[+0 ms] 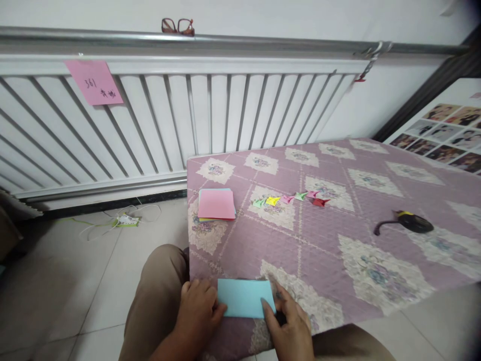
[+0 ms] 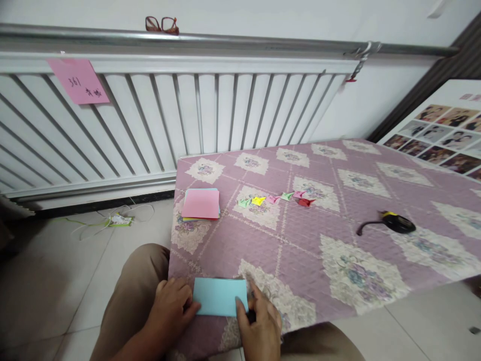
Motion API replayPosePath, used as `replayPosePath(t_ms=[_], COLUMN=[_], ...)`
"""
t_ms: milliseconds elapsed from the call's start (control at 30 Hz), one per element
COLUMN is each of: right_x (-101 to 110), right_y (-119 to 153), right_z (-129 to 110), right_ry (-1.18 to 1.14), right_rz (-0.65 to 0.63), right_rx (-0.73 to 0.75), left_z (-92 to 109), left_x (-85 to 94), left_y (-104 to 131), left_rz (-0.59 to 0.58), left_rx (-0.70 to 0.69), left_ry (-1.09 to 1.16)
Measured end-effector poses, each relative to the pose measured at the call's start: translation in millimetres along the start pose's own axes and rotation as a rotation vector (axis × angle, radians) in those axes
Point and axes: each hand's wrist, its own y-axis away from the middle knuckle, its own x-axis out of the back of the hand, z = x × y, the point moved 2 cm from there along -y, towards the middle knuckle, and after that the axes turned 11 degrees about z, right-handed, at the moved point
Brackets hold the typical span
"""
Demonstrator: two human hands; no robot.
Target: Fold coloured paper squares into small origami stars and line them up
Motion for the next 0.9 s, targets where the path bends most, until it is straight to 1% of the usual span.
replayPosePath(t_ms=[67,100,133,167,233,267,300,400,500,700,900], right_x=[-0.9,-1.4,-1.9,-2.2,-2.6,-2.6,-2.6,-2.5,-2.6,-2.1,-3.7], right_y=[-0.7,-0.8,-0.8,-0.6,0.1,0.4,0.6,0.4,-1.0,-3.0,-1.4], right_z=[0.4,0.8,1.3,1.9,3.1,3.5,3.7,2.9,0.6,-1.6,0.7], right_ry=[0.005,0.007,0.009,0.013,0.018,0.019,0.018,0.019,0.03,0.038,0.049], right_rz=[-0.005,-0.007,-0.009,-0.01,-0.011,-0.011,-0.013,-0.019,-0.02,-0.01,-0.025], right_rx=[0.004,0.007,0.01,0.013,0.015,0.014,0.01,0.001,-0.003,0.017,0.012], left_z=[1.8,3.9,6.7,10.3,17.4,20.5,23.0,26.3,23.7,17.6,17.1], left_x=[-5.8,-8.8,-11.5,-14.1,-18.2,-19.4,-20.0,-21.3,-26.4,-39.2,-39.5], left_y=[2.9,4.1,5.0,5.8,6.8,7.0,7.0,8.1,12.0,19.6,18.8], left_rz=[0.098,0.156,0.218,0.256,0.266,0.245,0.22,0.117,0.035,0.012,-0.064], left_rx=[-0.099,-0.189,-0.303,-0.44,-0.67,-0.749,-0.796,-0.829,-0.829,-0.822,-0.794], left_ry=[-0.025,-0.031,-0.034,-0.04,-0.062,-0.073,-0.081,-0.095,-0.115,-0.169,-0.128])
